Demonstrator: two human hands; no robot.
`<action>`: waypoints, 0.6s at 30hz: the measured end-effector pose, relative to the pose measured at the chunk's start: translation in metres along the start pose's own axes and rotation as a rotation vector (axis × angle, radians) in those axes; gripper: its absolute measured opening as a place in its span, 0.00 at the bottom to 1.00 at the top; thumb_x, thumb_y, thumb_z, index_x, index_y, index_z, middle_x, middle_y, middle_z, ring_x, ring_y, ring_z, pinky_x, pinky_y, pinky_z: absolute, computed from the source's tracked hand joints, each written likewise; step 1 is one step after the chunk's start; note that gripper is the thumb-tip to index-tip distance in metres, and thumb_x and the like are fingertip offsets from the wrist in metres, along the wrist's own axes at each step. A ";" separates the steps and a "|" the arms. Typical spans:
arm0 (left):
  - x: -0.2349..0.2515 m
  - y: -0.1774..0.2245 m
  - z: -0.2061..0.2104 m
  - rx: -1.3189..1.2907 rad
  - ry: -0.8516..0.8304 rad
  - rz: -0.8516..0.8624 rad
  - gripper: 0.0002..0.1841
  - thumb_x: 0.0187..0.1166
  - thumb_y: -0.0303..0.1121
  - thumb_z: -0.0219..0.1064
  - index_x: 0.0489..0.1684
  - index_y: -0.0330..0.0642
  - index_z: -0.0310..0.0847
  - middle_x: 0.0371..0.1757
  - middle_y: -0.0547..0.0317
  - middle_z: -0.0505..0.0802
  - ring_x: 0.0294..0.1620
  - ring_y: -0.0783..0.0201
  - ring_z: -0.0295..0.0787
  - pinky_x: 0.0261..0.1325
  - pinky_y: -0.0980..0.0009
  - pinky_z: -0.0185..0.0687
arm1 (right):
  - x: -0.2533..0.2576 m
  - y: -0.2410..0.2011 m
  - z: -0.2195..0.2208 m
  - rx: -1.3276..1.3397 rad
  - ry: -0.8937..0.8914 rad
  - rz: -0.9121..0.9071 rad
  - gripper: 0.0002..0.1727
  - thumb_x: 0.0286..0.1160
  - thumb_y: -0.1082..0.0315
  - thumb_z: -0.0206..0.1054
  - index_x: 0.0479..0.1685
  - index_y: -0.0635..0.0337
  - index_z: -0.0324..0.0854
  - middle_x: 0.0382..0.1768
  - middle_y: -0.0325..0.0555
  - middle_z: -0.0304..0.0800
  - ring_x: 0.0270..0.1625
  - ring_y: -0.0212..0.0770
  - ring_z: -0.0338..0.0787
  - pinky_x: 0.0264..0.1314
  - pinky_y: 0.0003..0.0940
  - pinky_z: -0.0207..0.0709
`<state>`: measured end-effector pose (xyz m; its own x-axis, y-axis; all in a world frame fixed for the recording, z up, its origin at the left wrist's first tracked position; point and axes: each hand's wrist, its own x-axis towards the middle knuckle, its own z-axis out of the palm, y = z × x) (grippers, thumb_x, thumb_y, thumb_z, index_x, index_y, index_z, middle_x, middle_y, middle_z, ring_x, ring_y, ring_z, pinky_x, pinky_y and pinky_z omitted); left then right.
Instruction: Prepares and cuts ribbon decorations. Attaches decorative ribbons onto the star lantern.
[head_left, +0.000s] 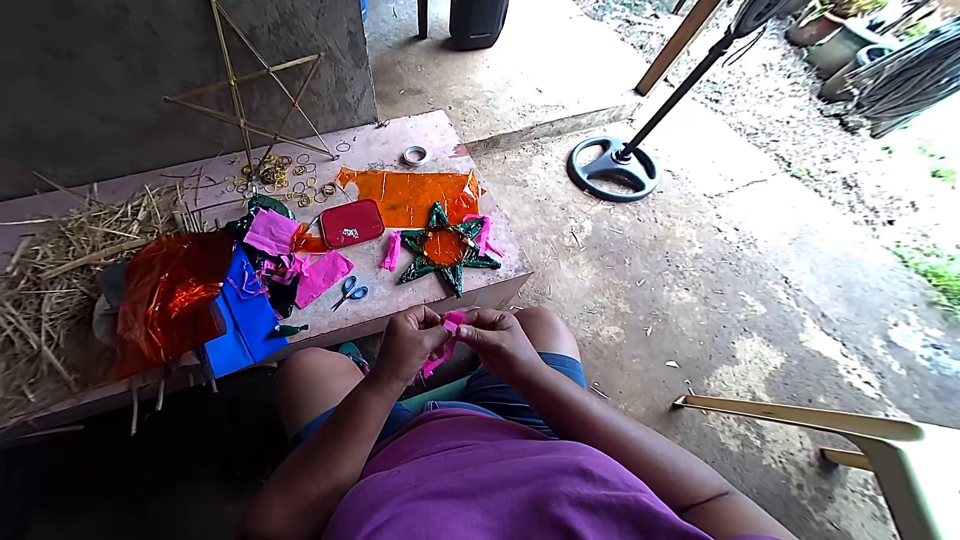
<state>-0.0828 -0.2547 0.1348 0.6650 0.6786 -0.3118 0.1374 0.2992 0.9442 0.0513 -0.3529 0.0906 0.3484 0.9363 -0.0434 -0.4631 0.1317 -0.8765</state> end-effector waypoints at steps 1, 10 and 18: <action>0.000 0.001 0.000 -0.002 0.004 0.000 0.07 0.70 0.14 0.68 0.30 0.35 0.77 0.20 0.63 0.86 0.17 0.75 0.81 0.23 0.81 0.79 | 0.000 0.001 -0.001 -0.013 -0.017 -0.012 0.07 0.62 0.78 0.77 0.38 0.61 0.92 0.44 0.40 0.95 0.46 0.31 0.93 0.55 0.30 0.88; 0.000 -0.007 0.004 -0.003 -0.013 0.070 0.05 0.72 0.16 0.69 0.33 0.34 0.78 0.24 0.61 0.89 0.20 0.74 0.84 0.26 0.80 0.82 | 0.001 -0.002 -0.001 -0.059 0.041 -0.027 0.06 0.74 0.76 0.69 0.34 0.62 0.91 0.39 0.42 0.95 0.43 0.33 0.93 0.55 0.33 0.88; 0.017 0.020 -0.021 0.208 -0.302 0.346 0.35 0.64 0.29 0.76 0.77 0.36 0.71 0.68 0.53 0.85 0.66 0.66 0.82 0.68 0.67 0.80 | 0.021 -0.058 -0.001 -0.514 -0.057 -0.291 0.07 0.75 0.71 0.70 0.29 0.57 0.87 0.57 0.38 0.90 0.57 0.28 0.88 0.59 0.28 0.84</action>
<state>-0.0837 -0.2232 0.1464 0.8762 0.4803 0.0386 -0.0055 -0.0701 0.9975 0.0860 -0.3410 0.1403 0.3512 0.9031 0.2470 0.1043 0.2244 -0.9689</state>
